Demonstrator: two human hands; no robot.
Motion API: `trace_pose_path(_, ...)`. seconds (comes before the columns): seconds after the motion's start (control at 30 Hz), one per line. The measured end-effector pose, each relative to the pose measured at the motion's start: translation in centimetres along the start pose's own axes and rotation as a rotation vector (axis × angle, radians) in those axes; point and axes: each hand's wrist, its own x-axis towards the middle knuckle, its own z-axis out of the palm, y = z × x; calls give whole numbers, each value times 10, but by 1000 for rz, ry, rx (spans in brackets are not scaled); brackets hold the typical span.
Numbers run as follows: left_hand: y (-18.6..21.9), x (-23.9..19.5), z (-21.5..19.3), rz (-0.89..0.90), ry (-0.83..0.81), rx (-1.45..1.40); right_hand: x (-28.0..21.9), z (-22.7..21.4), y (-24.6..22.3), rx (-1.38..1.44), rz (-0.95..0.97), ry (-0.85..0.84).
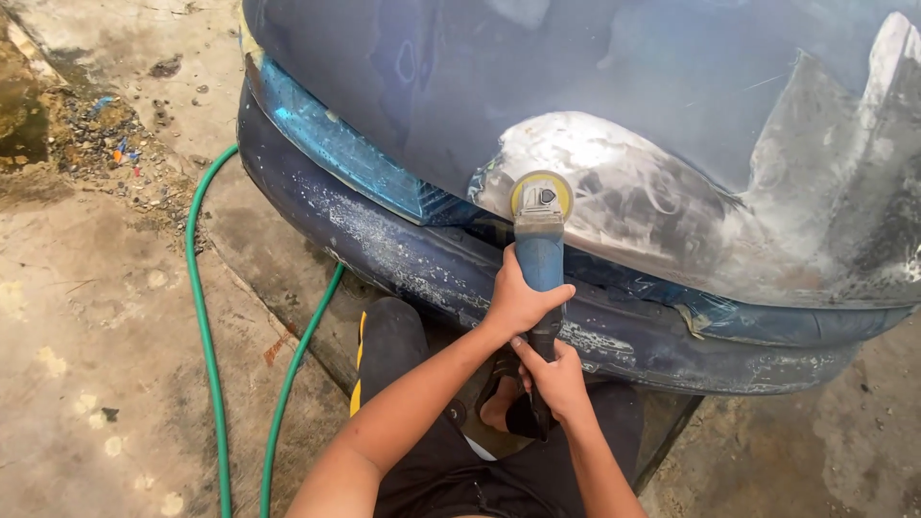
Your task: Using a power angle grinder with a sanding disc to strip paint and filler from a car hood.
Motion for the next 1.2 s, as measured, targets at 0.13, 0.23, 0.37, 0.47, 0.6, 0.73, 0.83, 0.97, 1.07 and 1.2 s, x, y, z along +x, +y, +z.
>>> trace_pose_path(0.13, 9, 4, -14, 7, -57, -17, 7, 12, 3, 13, -12, 46)
trace_pose_path(0.23, 15, 12, -19, 39, -118, -9, 9, 10, -3, 15, 7, 81)
trace_pose_path(0.37, 22, 22, -18, 11, -243, -239, 7, 8, -8, 84, 48, 137)
trace_pose_path(0.47, 33, 35, -22, -3, -388, -425, 11, 11, -26, 77, 75, 168)
trace_pose_path(0.6, 24, 34, -35, 41, -491, -580, 4, 30, -35, 107, 128, 212)
trace_pose_path(0.73, 22, 38, -45, -55, -494, -562, 11, 43, -33, 42, 196, 242)
trace_pose_path(0.83, 19, 49, -40, 104, -552, -611, 22, 49, -36, 68, 0, 342)
trace_pose_path(0.97, 13, 60, -36, 56, -473, -637, 26, 55, -50, 14, -27, 300)
trace_pose_path(1.07, 14, 63, -41, 60, -383, -658, 27, 64, -63, 7, -37, 285)
trace_pose_path(1.2, 8, 63, -48, 153, -451, -700, 21, 70, -67, 29, -44, 300)
